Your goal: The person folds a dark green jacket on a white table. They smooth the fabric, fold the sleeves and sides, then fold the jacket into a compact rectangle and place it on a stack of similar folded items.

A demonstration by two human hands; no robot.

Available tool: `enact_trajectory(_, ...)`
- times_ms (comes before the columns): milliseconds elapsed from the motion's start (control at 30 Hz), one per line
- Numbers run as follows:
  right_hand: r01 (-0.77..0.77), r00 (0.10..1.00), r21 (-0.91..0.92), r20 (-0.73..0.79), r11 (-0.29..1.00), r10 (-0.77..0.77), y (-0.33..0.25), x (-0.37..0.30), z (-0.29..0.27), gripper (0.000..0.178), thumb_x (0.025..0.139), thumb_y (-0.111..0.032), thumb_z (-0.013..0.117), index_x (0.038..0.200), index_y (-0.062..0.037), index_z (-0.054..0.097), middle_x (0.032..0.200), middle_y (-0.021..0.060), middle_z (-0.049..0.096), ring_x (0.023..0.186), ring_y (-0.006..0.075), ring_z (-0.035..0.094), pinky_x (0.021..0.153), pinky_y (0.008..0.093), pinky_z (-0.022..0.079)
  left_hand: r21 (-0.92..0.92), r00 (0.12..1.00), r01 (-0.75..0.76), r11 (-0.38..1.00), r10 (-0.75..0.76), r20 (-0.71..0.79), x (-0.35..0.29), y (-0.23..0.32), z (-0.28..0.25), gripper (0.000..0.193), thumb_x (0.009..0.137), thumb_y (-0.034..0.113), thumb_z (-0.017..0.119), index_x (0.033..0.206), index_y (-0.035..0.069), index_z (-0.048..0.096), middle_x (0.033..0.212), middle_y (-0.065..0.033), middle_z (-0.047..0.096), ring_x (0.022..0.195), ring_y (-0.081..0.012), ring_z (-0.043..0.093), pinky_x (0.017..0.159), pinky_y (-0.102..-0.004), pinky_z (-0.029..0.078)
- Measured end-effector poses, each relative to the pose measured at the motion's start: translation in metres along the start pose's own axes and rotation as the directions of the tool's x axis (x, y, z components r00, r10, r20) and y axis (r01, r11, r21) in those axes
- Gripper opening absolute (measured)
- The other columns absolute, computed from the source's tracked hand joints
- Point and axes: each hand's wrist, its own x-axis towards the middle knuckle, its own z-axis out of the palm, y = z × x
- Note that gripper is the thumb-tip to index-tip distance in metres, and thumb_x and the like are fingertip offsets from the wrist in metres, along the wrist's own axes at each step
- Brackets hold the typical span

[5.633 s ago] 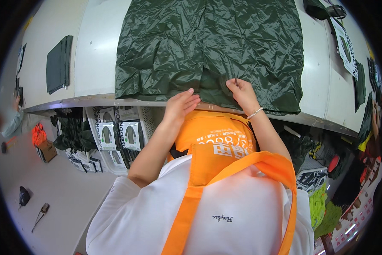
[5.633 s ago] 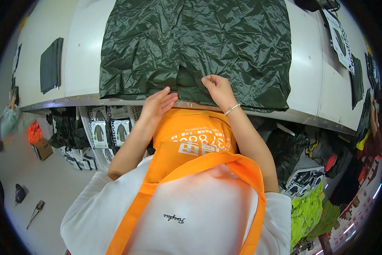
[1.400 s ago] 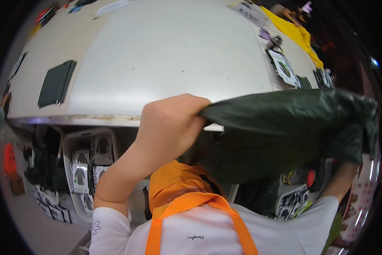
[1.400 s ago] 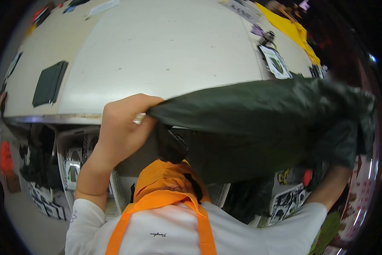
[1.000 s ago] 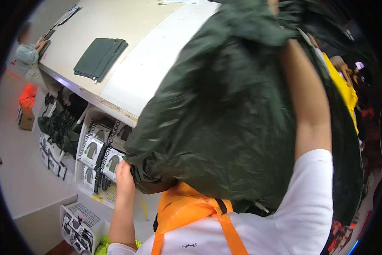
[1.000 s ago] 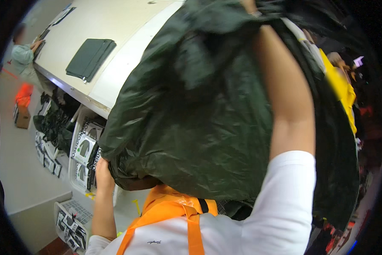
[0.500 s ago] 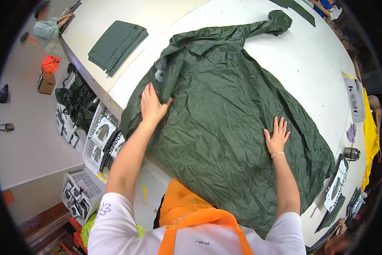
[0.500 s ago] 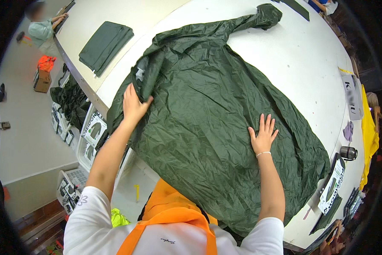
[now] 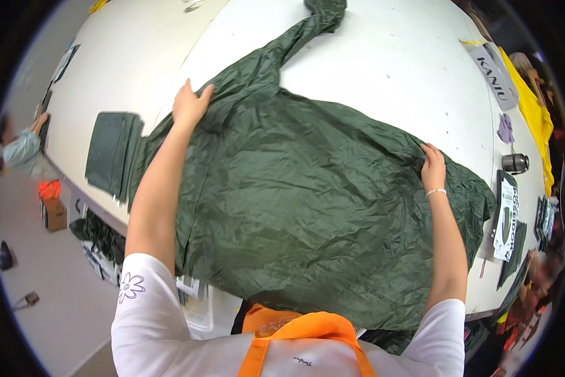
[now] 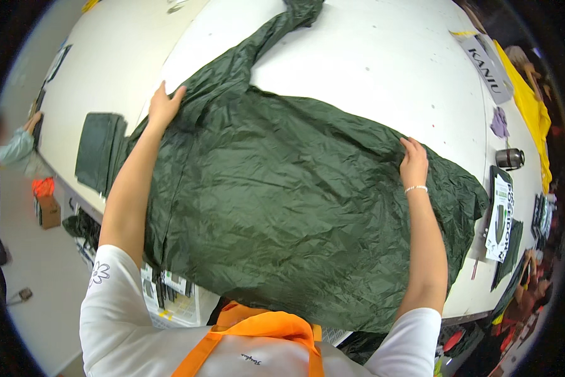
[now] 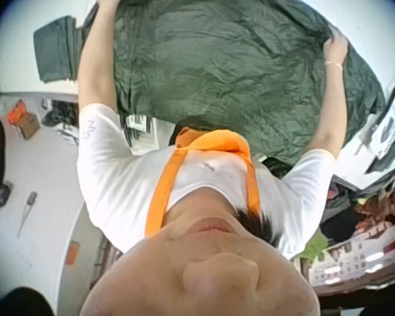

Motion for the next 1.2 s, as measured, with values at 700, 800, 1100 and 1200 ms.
enact_trajectory(700, -0.022, 0.951, -0.447, 0.267, 0.894, 0.156, 0.081, 0.108, 0.025, 0.031, 0.093, -0.032, 0.047, 0.098, -0.0038, 0.059, 0.089, 0.0198, 0.064, 0.087, 0.0364, 0.059, 0.079, 0.0438, 0.046, 0.161, 0.904, -0.204, 0.966, 0.249, -0.347, 0.125, 0.039, 0.045, 0.051, 0.087, 0.047, 0.055, 0.118, 0.006, 0.056, 0.114, -0.0170, 0.060, 0.106, -0.0324, 0.055, 0.089, -0.0414, 0.042)
enact_trajectory(800, -0.071, 0.996, -0.151, 0.035, 0.986, 0.077, 0.057, 0.067, 0.016, 0.038, 0.092, -0.021, 0.051, 0.121, 0.0042, 0.051, 0.120, 0.0226, 0.055, 0.112, 0.0345, 0.052, 0.097, 0.0396, 0.039, 0.099, 0.850, -0.418, 0.903, 0.427, -0.307, 0.035, 0.008, 0.008, 0.053, 0.087, 0.037, 0.059, 0.125, 0.002, 0.048, 0.119, -0.0189, 0.056, 0.110, -0.0361, 0.051, 0.094, -0.0423, 0.039)
enact_trajectory(1100, -0.154, 0.813, -0.275, 0.511, 0.949, 0.280, -0.100, -0.229, -0.030, 0.062, 0.092, -0.036, 0.044, 0.146, -0.0137, 0.023, 0.153, 0.0147, 0.010, 0.140, 0.0370, 0.006, 0.109, 0.0575, 0.005, 0.377, 0.995, -0.068, 0.924, 0.034, 0.096, -0.259, -0.145, -0.070, 0.072, 0.080, 0.046, 0.059, 0.140, 0.013, 0.035, 0.149, -0.0107, 0.024, 0.136, -0.0384, 0.018, 0.108, -0.0554, 0.013)
enact_trajectory(1200, -0.082, 0.936, -0.192, 0.323, 0.978, 0.142, -0.091, -0.218, -0.002, 0.062, 0.093, -0.040, 0.039, 0.146, -0.0150, 0.021, 0.153, 0.0131, 0.008, 0.140, 0.0370, 0.005, 0.107, 0.0597, 0.004, 0.327, 0.993, -0.113, 0.938, 0.096, 0.067, -0.235, -0.147, -0.042, 0.072, 0.081, 0.051, 0.056, 0.141, 0.019, 0.034, 0.149, -0.0091, 0.025, 0.134, -0.0456, 0.017, 0.107, -0.0579, 0.015)
